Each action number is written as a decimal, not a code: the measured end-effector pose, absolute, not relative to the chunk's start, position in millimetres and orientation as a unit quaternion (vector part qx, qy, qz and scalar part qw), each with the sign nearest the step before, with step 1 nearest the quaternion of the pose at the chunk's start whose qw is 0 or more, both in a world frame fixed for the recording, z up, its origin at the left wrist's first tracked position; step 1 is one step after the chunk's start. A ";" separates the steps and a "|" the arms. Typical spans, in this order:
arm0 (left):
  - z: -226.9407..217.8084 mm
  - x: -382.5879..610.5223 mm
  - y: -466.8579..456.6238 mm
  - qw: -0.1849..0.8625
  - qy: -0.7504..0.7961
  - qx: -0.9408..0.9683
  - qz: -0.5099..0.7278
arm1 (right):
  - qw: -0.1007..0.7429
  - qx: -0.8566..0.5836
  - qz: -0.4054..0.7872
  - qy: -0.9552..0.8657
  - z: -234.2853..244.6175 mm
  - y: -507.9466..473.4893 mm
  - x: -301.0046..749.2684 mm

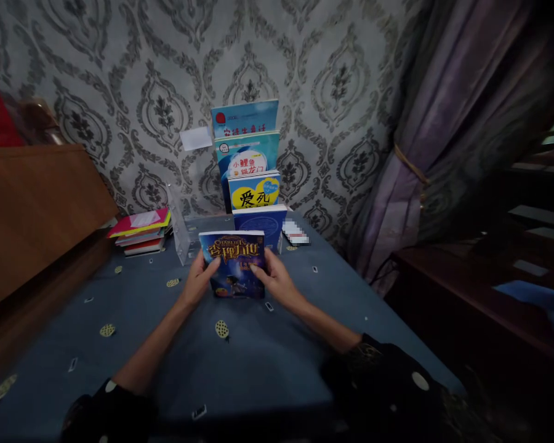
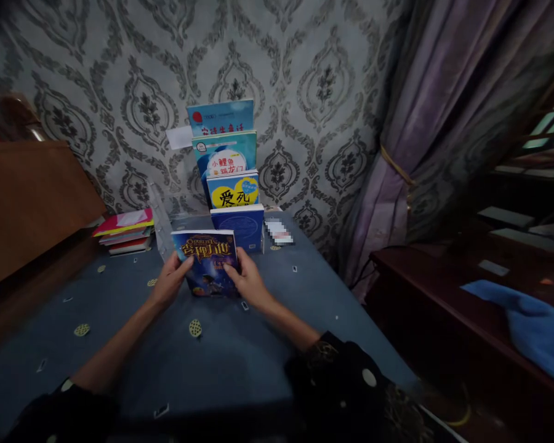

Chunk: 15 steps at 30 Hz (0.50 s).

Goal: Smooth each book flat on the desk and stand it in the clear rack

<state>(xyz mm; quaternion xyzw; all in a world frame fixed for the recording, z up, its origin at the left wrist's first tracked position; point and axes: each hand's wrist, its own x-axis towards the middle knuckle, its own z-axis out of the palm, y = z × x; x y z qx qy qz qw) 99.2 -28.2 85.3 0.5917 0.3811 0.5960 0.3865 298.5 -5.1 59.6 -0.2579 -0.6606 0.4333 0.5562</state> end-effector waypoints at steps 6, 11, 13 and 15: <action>64.0 101.7 -21.7 0.414 0.384 0.566 0.600 | 0.551 -0.279 0.436 -0.654 40.6 -4.2 291.4; 66.5 104.2 -23.3 0.455 0.385 0.533 0.600 | 0.544 -0.287 0.464 -0.637 46.9 -9.6 293.9; 71.4 103.3 -27.6 0.490 0.385 0.513 0.590 | 0.531 -0.284 0.488 -0.632 52.9 -13.6 296.4; 77.5 98.0 -31.2 0.534 0.391 0.494 0.565 | 0.518 -0.275 0.527 -0.615 58.0 -16.3 299.2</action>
